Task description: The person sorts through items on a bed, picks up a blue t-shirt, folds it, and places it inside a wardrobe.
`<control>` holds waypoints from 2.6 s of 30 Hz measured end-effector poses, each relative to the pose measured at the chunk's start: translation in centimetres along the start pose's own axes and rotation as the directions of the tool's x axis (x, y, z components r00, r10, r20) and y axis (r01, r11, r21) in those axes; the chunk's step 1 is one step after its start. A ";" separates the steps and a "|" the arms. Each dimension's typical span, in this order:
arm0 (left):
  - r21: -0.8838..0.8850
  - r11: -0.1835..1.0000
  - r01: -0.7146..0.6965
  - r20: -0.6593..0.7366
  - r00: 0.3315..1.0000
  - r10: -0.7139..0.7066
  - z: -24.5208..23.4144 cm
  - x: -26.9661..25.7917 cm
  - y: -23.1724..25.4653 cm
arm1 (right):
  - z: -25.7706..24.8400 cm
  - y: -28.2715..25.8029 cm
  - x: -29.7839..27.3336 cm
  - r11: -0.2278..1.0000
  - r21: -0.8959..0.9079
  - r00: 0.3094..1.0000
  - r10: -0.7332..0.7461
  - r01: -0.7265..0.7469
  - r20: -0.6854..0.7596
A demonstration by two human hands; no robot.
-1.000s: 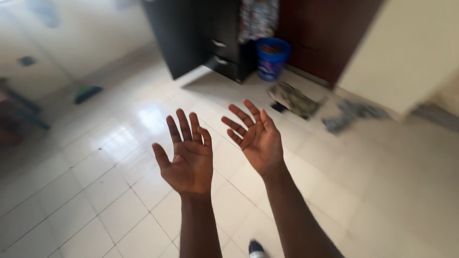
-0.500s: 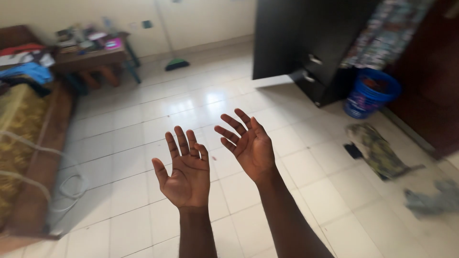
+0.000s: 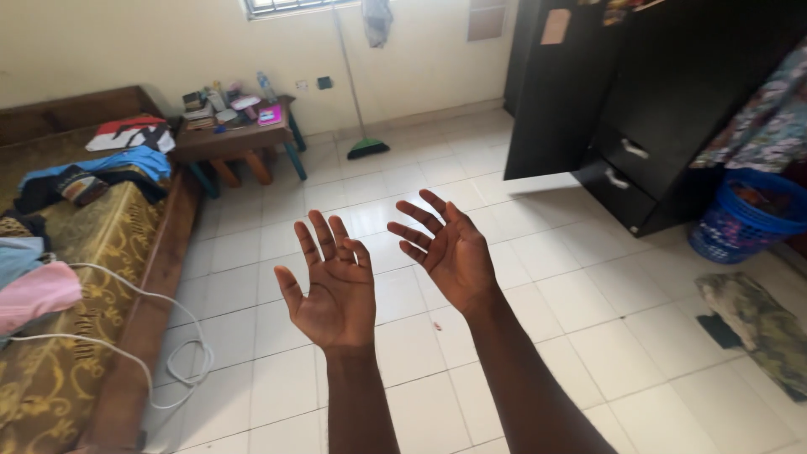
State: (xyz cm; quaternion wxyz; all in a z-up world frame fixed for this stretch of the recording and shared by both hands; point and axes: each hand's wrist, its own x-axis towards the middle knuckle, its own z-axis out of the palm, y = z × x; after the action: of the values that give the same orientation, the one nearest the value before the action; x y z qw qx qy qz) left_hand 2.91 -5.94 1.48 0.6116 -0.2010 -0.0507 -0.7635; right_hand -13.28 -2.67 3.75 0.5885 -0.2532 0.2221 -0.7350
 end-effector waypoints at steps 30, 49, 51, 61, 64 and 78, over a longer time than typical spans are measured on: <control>0.252 0.852 -0.459 0.090 0.888 0.452 -8.0 27.3 33.3 | 14.7 29.9 40.0 0.885 -0.024 0.809 0.436 -0.465 0.393; 0.249 0.800 -0.546 -0.019 0.823 0.568 -15.5 41.5 43.4 | 16.5 39.7 55.7 0.836 -0.115 0.771 0.540 -0.536 0.339; 0.230 0.814 -0.533 -0.009 0.835 0.550 -16.3 43.5 45.2 | 17.1 41.1 57.7 0.837 -0.140 0.774 0.544 -0.530 0.323; 0.270 0.818 -0.508 0.064 0.857 0.511 -16.0 55.6 58.8 | 25.3 50.0 69.9 0.859 -0.152 0.767 0.507 -0.489 0.394; 0.276 0.817 -0.506 0.119 0.862 0.493 -15.2 58.1 63.7 | 28.3 53.6 72.8 0.855 -0.146 0.757 0.510 -0.498 0.409; 0.546 0.549 -0.633 0.141 0.715 0.685 -11.3 57.3 84.6 | 40.4 73.7 79.0 0.734 -0.258 0.571 0.661 -0.629 0.488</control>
State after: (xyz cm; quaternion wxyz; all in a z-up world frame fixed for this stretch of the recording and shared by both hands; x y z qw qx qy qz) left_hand 71.03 -82.85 -1.96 0.8847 0.0165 -0.1648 -0.4358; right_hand 53.65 -96.44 -2.29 0.8455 -0.3703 0.1405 -0.3582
